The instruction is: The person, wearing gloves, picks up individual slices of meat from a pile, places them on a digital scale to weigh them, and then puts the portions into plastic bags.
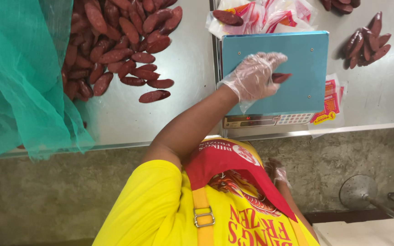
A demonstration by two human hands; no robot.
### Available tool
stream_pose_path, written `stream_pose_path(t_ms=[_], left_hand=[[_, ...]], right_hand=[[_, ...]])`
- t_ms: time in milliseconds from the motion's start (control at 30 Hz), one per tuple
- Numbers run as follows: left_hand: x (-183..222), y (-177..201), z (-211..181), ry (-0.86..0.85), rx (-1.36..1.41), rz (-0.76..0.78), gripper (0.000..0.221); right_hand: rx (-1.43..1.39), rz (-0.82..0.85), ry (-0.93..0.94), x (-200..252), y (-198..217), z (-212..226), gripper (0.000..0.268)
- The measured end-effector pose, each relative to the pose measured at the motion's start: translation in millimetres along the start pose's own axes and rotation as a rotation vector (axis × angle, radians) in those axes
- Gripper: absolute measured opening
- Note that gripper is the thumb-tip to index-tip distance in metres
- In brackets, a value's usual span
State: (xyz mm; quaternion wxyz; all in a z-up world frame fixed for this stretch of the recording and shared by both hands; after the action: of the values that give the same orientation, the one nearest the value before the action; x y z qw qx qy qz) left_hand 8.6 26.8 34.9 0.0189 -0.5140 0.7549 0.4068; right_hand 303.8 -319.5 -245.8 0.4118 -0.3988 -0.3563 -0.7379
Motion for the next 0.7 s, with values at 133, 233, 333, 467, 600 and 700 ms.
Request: stream_pose_path(t_ms=[133, 233, 333, 467, 600, 700], left_hand=[[34, 33, 59, 0.268, 0.026, -0.212, 0.047], [91, 88, 110, 0.321, -0.312, -0.239, 0.045], [183, 124, 151, 0.737, -0.259, 0.122, 0.029], [244, 132, 136, 1.030, 0.271, -0.061, 0.029], [261, 124, 142, 1.109, -0.091, 0.196, 0.033], [232, 124, 133, 0.639, -0.522, 0.388, 0.018]], right_hand=[[0.088, 0.015, 0.054, -15, 2, 17, 0.037], [0.131, -0.001, -0.009, -32, 6, 24, 0.038], [0.221, -0.020, -0.064, -34, 3, 32, 0.039], [0.307, 0.019, -0.064, -37, -11, 47, 0.039], [0.424, 0.039, -0.071, -43, -24, 54, 0.039], [0.554, 0.041, -0.061, -50, -33, 67, 0.038]])
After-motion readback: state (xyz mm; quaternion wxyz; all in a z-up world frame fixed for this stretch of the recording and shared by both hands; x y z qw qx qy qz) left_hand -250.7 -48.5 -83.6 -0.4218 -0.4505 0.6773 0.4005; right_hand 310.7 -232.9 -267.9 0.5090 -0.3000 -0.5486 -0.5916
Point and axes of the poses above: each hand's wrist, its own x-axis away from the middle knuckle, its own y-axis out of the back of the hand, z = x × y, the point moved 9 cm from there along -x, towards the middle knuckle, and after that the axes turned 5 degrees about -y, right-handed, at the moved point
